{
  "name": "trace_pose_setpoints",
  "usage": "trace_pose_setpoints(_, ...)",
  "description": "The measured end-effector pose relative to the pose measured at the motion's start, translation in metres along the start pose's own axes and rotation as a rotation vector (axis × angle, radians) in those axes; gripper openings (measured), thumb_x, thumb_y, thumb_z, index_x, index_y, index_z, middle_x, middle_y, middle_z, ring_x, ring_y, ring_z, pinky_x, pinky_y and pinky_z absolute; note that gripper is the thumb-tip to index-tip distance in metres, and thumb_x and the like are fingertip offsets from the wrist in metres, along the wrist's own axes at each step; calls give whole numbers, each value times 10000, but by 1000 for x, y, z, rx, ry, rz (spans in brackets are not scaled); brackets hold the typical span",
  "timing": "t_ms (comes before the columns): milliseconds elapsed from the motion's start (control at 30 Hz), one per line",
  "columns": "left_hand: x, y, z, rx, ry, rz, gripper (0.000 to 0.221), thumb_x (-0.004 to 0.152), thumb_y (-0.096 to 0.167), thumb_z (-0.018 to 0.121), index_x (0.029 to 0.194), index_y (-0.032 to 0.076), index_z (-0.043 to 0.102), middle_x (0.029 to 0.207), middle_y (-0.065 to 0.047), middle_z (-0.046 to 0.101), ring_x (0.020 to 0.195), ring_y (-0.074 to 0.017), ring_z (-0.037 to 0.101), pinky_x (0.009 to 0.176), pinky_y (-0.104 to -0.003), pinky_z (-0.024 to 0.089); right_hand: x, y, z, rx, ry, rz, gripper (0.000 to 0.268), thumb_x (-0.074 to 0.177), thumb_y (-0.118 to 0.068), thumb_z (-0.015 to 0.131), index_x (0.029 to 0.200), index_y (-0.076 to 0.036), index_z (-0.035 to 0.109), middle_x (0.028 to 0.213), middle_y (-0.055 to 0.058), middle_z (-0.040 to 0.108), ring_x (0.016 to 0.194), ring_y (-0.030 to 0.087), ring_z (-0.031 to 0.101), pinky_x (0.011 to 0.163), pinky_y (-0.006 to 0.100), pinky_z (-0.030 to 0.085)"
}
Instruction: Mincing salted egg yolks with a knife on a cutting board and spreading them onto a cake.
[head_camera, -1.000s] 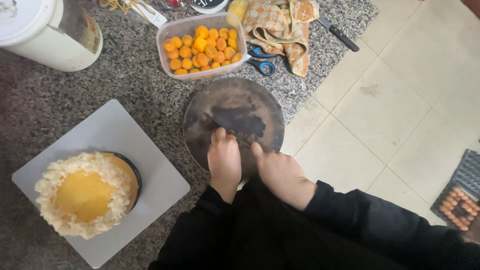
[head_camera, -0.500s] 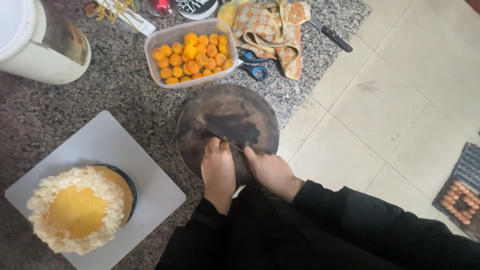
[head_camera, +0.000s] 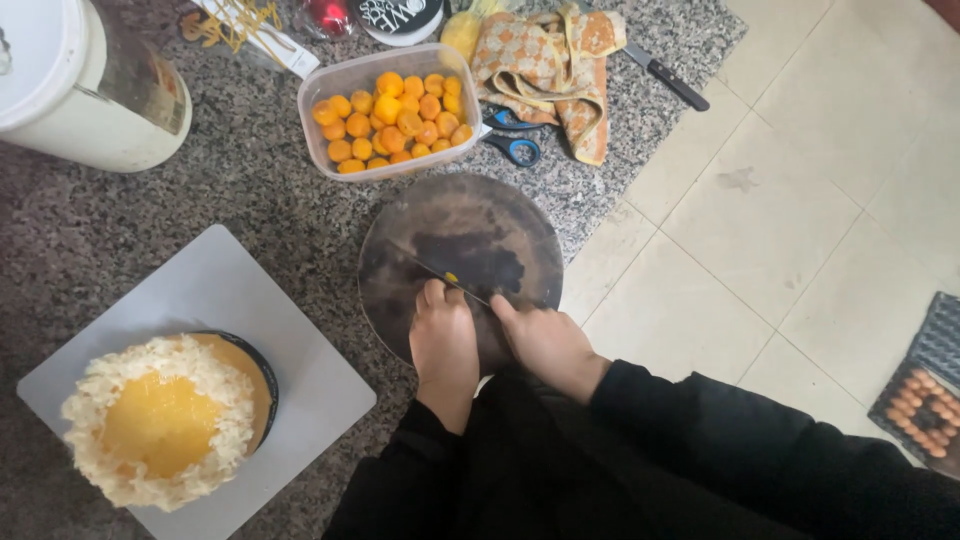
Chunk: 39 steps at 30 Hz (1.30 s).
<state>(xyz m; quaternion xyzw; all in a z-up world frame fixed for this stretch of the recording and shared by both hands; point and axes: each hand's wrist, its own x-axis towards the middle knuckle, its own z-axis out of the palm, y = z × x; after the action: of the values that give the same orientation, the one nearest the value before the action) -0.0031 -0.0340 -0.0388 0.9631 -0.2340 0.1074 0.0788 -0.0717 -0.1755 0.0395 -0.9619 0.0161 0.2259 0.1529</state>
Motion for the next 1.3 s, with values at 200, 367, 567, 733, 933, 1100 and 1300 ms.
trace_pose_setpoints(200, -2, -2, 6, 4, 0, -5, 221, 894, 106, 645, 682, 160, 617, 821, 16, 577, 777, -169, 697, 569, -253, 578, -27, 0, -13, -38, -40, -5, 252, 1036, -115, 468, 1284, -115, 517, 779, 182, 728, 675, 404, 781, 607, 515, 645)
trace_pose_setpoints(367, -4, -1, 9, -7, -4, -1, 213, 900, 142, 677, 694, 160, 625, 832, 16, 575, 792, -173, 696, 590, -255, 579, -4, 9, 11, -10, -28, -18, 300, 1045, -122, 447, 1339, -115, 507, 759, 177, 727, 652, 402, 775, 588, 524, 631)
trace_pose_setpoints(567, -2, -1, -1, 7, -31, -8, 250, 942, 210, 727, 712, 170, 639, 821, 28, 568, 806, -157, 706, 616, -234, 585, -16, 6, -7, -43, -22, -30, 288, 1051, -120, 441, 1324, -117, 534, 735, 179, 729, 627, 382, 774, 586, 502, 634)
trace_pose_setpoints(733, -3, -2, -1, 1, -50, 13, 267, 969, 218, 745, 723, 160, 659, 828, 23, 573, 818, -161, 713, 629, -230, 591, -25, 5, -19, -48, -38, -25, 257, 1056, -134, 448, 1295, -133, 542, 732, 159, 719, 626, 351, 774, 596, 462, 642)
trace_pose_setpoints(933, 0, -3, -6, 30, -121, 5, 236, 973, 194, 698, 743, 174, 654, 844, 37, 580, 814, -141, 707, 630, -233, 591, -21, 7, -13, -27, -93, -20, 321, 1049, -126, 455, 1364, -126, 518, 746, 174, 731, 644, 362, 779, 608, 479, 641)
trace_pose_setpoints(1100, 5, -3, -18, -44, -129, 0, 228, 943, 191, 713, 728, 144, 655, 883, 19, 606, 851, -169, 718, 647, -245, 590, -1, 11, 10, -22, 7, -43, 385, 1040, -90, 449, 1421, -91, 509, 738, 179, 727, 625, 389, 772, 553, 527, 622)
trace_pose_setpoints(1300, 6, -2, -21, 6, -138, -11, 202, 955, 197, 681, 757, 171, 651, 868, 30, 597, 838, -159, 706, 646, -246, 593, 1, 7, -11, 24, -29, -41, 386, 1053, -101, 438, 1431, -120, 512, 743, 183, 747, 615, 377, 771, 573, 496, 627)
